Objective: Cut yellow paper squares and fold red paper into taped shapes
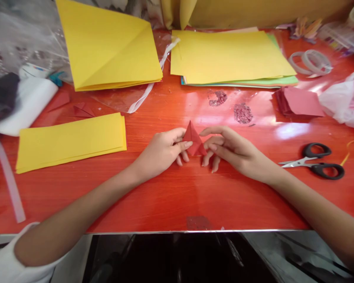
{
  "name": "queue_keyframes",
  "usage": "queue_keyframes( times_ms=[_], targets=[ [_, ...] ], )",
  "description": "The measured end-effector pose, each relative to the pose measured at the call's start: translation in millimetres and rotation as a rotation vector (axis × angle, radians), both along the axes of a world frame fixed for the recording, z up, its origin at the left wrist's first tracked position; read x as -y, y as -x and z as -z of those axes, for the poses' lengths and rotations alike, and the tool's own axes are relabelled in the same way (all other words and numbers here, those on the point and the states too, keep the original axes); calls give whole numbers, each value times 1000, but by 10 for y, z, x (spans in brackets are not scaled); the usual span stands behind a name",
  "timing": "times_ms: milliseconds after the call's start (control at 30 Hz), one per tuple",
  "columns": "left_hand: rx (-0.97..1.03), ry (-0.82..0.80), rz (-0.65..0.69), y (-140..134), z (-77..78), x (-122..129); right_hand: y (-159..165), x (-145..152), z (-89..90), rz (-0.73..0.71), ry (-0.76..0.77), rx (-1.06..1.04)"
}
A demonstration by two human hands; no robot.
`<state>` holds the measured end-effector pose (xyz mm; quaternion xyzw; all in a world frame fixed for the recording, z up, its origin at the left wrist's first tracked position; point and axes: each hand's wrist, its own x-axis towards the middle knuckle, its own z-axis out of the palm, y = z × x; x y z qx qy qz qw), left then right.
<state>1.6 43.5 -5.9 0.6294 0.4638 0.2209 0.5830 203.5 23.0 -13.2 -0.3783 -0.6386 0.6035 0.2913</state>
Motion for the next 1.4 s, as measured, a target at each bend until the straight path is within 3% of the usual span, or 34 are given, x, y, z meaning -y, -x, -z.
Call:
queue_keyframes(
  times_ms=[333, 833, 1133, 1400],
  targets=[
    [65, 13, 52, 14, 30, -11, 6, -31, -17, 3, -334, 254],
    [76, -17, 22, 9, 44, 14, 104, -10, -69, 61, -216, 293],
    [25, -40, 28, -20, 25, 30, 104, -40, -120, -28, -398, 430],
    [8, -97, 102, 11, 33, 19, 97, -32, -132, -2, -350, 450]
  ],
)
